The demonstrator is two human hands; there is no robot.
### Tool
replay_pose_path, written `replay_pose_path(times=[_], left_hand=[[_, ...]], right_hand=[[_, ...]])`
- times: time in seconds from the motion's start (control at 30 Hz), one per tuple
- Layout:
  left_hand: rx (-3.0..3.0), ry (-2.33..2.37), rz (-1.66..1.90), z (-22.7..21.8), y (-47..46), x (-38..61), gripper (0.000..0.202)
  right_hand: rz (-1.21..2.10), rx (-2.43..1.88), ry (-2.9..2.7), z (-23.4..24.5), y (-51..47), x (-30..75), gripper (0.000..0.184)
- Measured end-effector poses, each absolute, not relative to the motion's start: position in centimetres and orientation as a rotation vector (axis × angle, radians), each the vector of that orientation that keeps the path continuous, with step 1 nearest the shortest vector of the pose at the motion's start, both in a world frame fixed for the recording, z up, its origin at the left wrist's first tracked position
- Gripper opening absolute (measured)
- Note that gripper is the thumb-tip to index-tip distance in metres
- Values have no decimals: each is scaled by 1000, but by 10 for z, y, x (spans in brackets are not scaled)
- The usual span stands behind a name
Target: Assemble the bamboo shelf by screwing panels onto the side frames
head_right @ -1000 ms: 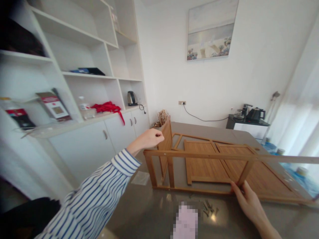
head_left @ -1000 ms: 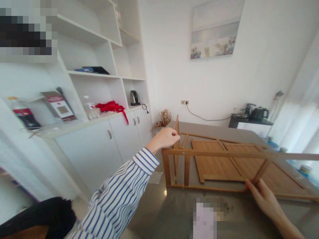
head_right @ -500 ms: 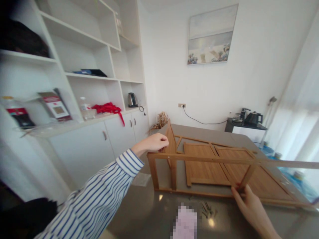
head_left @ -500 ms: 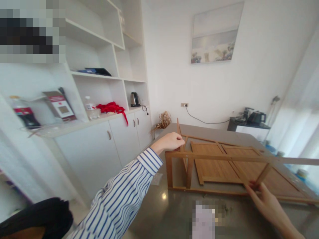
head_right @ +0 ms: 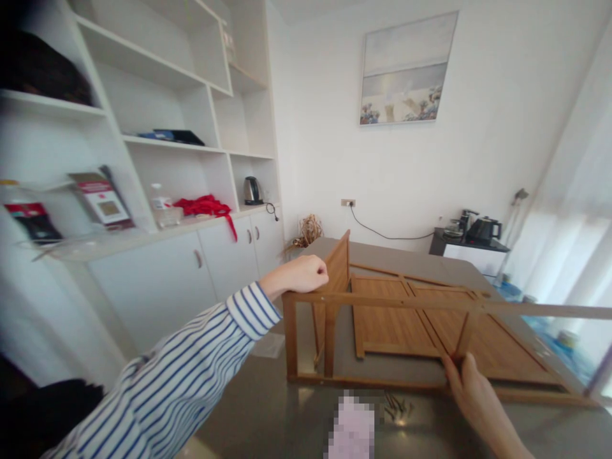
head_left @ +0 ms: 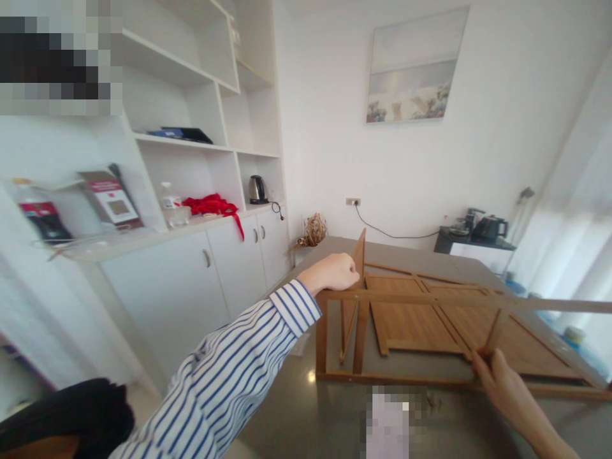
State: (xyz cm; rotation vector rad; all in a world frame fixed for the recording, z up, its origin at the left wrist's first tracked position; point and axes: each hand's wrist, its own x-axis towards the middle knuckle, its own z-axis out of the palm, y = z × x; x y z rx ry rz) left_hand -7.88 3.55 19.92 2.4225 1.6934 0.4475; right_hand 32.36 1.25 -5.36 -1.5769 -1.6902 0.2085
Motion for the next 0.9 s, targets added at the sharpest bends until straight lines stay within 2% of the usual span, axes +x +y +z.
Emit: replay_pose_path(times=[0.23, 0.5, 0.9], left_hand=[[2450, 1717, 398, 198, 32, -66, 34], [2519, 1724, 327, 205, 29, -57, 27], [2540, 1798, 335, 203, 20, -54, 42]], right_hand=[[392, -1625, -1670, -52, 12, 314, 26], [344, -1644, -1682, -48, 22, 306, 25], [172, -1666, -1835, -14, 10, 312, 22]])
